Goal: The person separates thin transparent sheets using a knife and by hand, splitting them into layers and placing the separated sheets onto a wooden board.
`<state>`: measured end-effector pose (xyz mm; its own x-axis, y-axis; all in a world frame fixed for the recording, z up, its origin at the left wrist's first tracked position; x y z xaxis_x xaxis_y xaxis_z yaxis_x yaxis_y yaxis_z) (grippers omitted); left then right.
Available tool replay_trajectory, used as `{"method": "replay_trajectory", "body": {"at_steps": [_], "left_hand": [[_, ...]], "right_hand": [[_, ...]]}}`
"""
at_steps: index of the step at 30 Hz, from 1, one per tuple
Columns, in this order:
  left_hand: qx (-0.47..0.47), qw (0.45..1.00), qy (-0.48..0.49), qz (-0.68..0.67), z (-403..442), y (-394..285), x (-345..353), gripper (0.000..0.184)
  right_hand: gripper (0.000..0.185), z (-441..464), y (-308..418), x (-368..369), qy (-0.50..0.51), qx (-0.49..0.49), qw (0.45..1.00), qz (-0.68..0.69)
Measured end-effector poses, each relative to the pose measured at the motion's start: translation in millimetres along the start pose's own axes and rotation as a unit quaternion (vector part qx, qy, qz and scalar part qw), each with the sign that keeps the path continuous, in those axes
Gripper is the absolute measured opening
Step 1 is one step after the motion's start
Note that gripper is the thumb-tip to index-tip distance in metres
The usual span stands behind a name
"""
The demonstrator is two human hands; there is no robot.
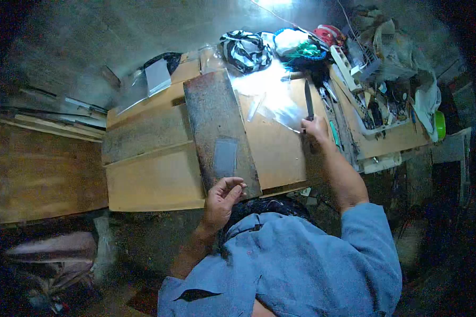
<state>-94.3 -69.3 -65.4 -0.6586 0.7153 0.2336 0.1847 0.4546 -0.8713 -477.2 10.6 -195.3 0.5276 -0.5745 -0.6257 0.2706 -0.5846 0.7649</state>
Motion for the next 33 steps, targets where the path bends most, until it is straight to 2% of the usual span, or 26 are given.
{"method": "replay_trajectory", "body": {"at_steps": [1, 3, 5, 6, 8, 12, 14, 15, 17, 18, 21, 22, 23, 25, 28, 31, 33], "left_hand": [[-0.019, 1.0, -0.008, -0.015, -2, 4, -3, 0.02], [-0.036, 0.999, -0.016, -0.03, -3, 8, -6, 0.021], [-0.028, 0.999, -0.018, -0.012, -2, 7, -8, 0.021], [-0.027, 0.999, -0.019, -0.013, -1, 7, -9, 0.021], [-0.032, 0.999, -0.006, -0.042, 2, 10, -7, 0.021], [-0.026, 0.999, -0.009, -0.023, 11, 9, -2, 0.024], [-0.026, 0.999, -0.026, -0.029, 13, -1, 3, 0.029], [-0.027, 0.999, -0.025, -0.029, 16, -2, 7, 0.029], [0.013, 0.995, -0.014, -0.095, 18, -10, 13, 0.033], [0.008, 0.995, -0.015, -0.094, 16, -13, 15, 0.033], [-0.032, 0.99, 0.007, -0.139, 11, -10, 20, 0.033], [-0.011, 0.995, -0.008, -0.104, 12, -8, 12, 0.032], [0.01, 0.997, -0.022, -0.068, 11, -8, 6, 0.03], [-0.005, 0.997, -0.049, -0.061, 9, 1, -3, 0.028], [-0.021, 0.995, -0.087, -0.054, 6, 5, -12, 0.022], [-0.023, 0.991, -0.11, -0.078, 9, 9, -16, 0.017], [-0.02, 0.987, -0.119, -0.105, 12, 10, -18, 0.014]], "right_hand": [[0.019, 2, -4, -3, -0.009, -0.014, 0.995, -0.101], [0.017, -7, 3, -9, -0.036, -0.05, 0.996, -0.064], [0.016, -31, 32, -13, 0.017, 0.021, 0.98, 0.196], [0.016, -38, 41, -17, 0.017, 0.019, 0.98, 0.197], [0.018, -55, 47, -15, 0.03, 0.075, 0.942, 0.325], [0.019, -101, 95, -27, 0.079, 0.045, 0.929, 0.358], [0.017, -134, 125, -23, 0.16, 0.052, 0.908, 0.384], [0.017, -144, 129, -23, 0.159, 0.053, 0.908, 0.384], [0.014, -170, 134, -6, 0.225, 0.086, 0.871, 0.429], [0.011, -177, 139, 1, 0.255, 0.054, 0.869, 0.421], [0.01, -204, 141, 19, 0.303, 0.071, 0.854, 0.417], [0.011, -216, 150, 18, 0.297, 0.141, 0.837, 0.438], [0.011, -219, 145, 24, 0.298, 0.146, 0.834, 0.44], [0.013, -221, 139, 38, 0.311, 0.104, 0.84, 0.433], [0.013, -221, 140, 40, 0.352, 0.103, 0.841, 0.397], [0.013, -216, 137, 40, 0.342, 0.137, 0.857, 0.36], [0.014, -212, 138, 40, 0.334, 0.124, 0.859, 0.369]]}}
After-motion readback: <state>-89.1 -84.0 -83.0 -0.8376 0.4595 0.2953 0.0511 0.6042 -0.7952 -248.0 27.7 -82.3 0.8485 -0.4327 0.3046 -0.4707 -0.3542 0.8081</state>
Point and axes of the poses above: each hand's wrist, its own z-axis towards the middle knuckle, its own x-axis out of the palm, y = z × x, the point moved 10 cm from there along z, towards the middle knuckle, and after that the axes turned 5 degrees about -x, right-handed, at the moved point
